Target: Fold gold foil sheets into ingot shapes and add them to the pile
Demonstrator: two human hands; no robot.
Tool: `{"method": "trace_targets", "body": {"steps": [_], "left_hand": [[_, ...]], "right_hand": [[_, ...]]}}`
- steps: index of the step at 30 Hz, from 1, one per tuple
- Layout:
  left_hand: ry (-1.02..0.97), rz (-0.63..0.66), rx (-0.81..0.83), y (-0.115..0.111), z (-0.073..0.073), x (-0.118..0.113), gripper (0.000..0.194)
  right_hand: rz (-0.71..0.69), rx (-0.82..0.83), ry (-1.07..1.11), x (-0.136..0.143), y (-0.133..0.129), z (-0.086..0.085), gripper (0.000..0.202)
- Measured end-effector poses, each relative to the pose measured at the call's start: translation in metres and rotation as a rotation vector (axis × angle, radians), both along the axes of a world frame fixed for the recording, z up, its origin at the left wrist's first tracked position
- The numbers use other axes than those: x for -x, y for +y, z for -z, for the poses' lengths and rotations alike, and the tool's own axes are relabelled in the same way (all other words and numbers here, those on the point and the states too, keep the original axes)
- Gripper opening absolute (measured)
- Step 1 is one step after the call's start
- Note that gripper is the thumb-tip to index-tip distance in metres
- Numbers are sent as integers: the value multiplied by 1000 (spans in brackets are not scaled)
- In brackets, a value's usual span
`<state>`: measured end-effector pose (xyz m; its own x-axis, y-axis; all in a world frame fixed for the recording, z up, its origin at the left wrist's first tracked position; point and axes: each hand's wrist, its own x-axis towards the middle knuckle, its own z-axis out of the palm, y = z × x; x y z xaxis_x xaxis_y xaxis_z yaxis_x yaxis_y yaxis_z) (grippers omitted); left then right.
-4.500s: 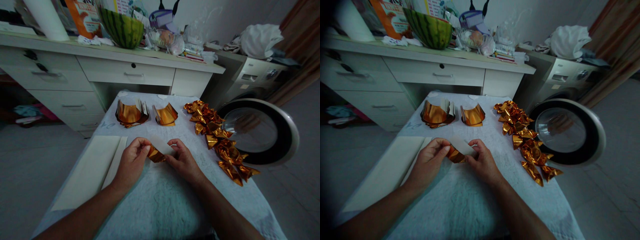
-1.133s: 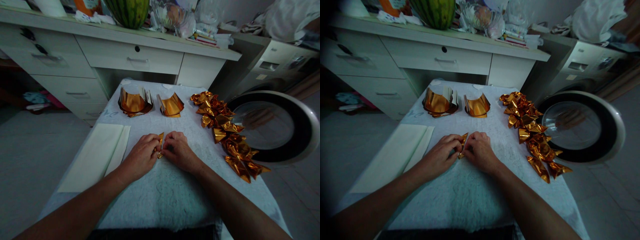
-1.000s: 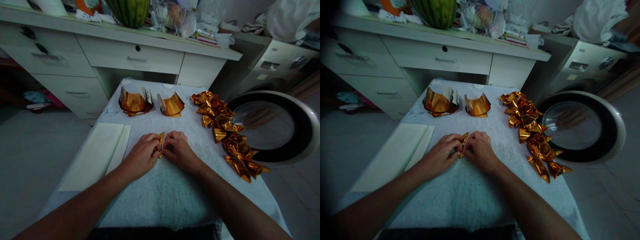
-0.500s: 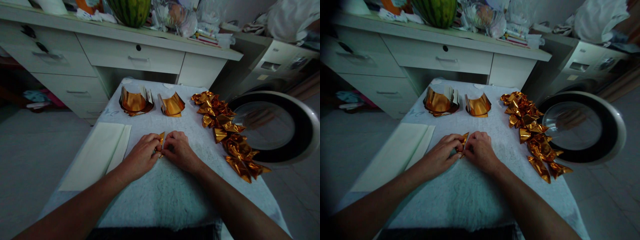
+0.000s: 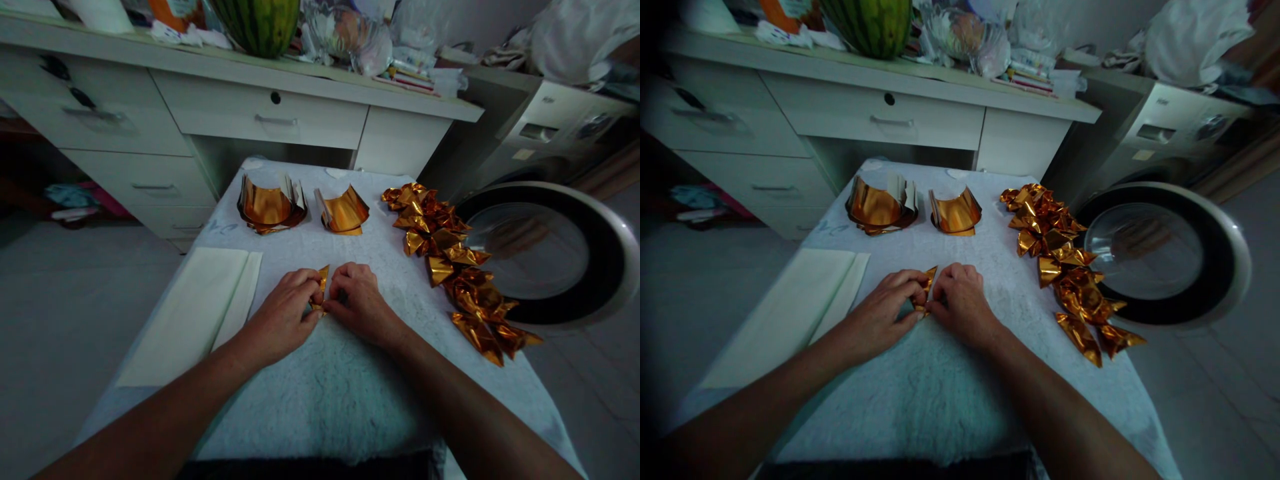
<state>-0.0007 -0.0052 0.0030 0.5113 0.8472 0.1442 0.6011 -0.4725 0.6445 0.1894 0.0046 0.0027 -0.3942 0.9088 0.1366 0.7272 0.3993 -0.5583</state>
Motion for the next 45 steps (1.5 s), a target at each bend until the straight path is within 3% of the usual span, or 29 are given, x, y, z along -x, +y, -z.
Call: {"method": "trace_targets", "body": {"steps": [14, 45], "left_hand": [[-13, 10, 27, -1, -7, -2, 12], [-3, -62, 7, -2, -4, -7, 9]], "right_hand": [[5, 3, -1, 0, -1, 0, 11], [22, 11, -60, 4, -4, -5, 9]]}}
